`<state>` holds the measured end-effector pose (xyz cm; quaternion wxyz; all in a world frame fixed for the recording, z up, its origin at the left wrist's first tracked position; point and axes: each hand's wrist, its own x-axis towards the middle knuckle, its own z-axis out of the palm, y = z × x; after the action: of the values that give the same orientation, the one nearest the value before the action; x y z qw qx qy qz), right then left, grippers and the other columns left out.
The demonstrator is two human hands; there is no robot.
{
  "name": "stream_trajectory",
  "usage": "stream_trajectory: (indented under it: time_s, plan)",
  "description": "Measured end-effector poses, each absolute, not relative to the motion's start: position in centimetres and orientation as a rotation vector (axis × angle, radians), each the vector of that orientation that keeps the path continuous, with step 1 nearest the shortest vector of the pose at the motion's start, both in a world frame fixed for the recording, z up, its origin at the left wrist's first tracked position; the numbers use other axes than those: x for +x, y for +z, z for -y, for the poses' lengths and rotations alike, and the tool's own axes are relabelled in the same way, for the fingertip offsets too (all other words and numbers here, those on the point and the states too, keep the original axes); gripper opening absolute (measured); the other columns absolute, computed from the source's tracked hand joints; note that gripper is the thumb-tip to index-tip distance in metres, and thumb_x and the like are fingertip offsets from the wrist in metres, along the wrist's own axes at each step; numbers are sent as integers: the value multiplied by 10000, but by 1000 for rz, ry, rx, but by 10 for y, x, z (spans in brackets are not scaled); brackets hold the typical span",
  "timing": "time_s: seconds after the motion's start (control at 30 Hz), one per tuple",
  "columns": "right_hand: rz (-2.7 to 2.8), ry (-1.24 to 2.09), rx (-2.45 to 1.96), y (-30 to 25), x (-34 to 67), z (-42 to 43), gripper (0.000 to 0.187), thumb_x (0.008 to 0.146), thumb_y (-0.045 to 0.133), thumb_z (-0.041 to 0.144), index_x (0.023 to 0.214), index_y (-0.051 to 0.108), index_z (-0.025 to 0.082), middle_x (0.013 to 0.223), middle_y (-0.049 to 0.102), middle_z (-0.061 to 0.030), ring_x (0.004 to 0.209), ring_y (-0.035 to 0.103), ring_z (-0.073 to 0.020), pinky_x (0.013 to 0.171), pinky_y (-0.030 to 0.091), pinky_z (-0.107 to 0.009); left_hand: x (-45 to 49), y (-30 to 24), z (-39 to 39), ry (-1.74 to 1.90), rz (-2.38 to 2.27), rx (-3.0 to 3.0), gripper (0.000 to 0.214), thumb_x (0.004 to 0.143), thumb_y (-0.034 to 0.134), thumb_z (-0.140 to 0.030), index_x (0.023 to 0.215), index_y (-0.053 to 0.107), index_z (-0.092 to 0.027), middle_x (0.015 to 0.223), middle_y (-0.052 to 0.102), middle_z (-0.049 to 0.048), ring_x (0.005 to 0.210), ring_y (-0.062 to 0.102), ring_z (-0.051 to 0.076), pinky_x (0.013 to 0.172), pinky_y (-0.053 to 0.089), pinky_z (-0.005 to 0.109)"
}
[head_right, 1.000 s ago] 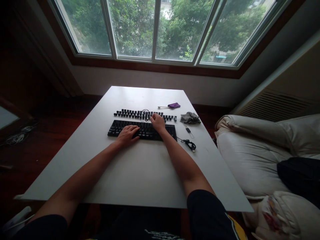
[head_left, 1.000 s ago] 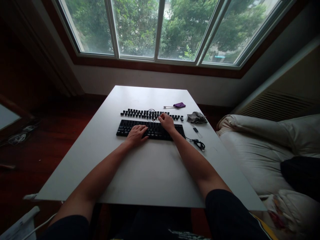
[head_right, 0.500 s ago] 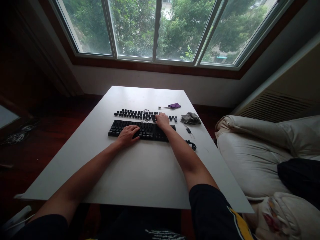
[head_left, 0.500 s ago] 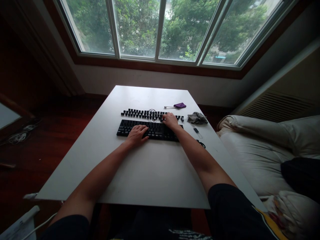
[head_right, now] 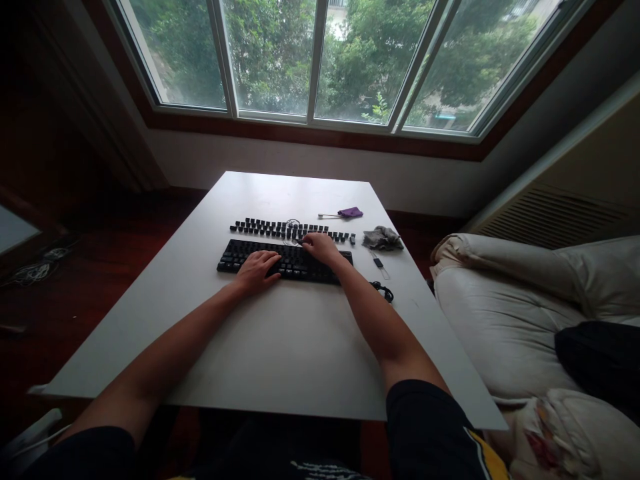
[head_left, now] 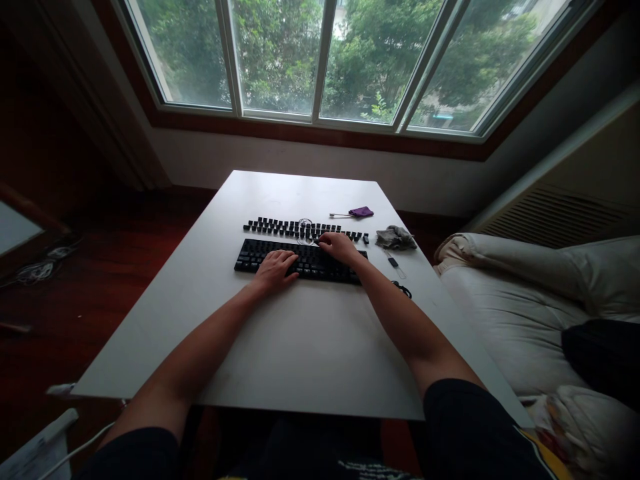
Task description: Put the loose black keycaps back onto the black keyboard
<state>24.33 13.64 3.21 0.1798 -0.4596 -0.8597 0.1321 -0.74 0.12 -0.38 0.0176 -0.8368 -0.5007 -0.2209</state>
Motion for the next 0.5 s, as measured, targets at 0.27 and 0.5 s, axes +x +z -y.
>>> stream_trajectory:
  time_s: [0.27, 0.5]
  plan:
    - [2486, 928, -1129, 40, 260, -111, 257, 892, 642, 345, 1028, 802, 196, 846, 773, -19, 773, 686, -187, 721, 486, -268, -7, -5, 1, -675, 1561, -2581, 522, 930, 592, -431, 1407, 552, -220, 1406, 574, 115, 1299, 499, 311, 1126, 383, 497]
    - [2485, 762, -1148, 38, 258, -99, 177, 884, 676, 275, 999, 805, 240, 967, 788, -25, 886, 709, -202, 800, 505, -279, -9, -5, 0, -682, 1573, -2586, 528, 928, 597, -429, 1417, 545, -238, 1407, 574, 110, 1304, 499, 310, 1130, 380, 503]
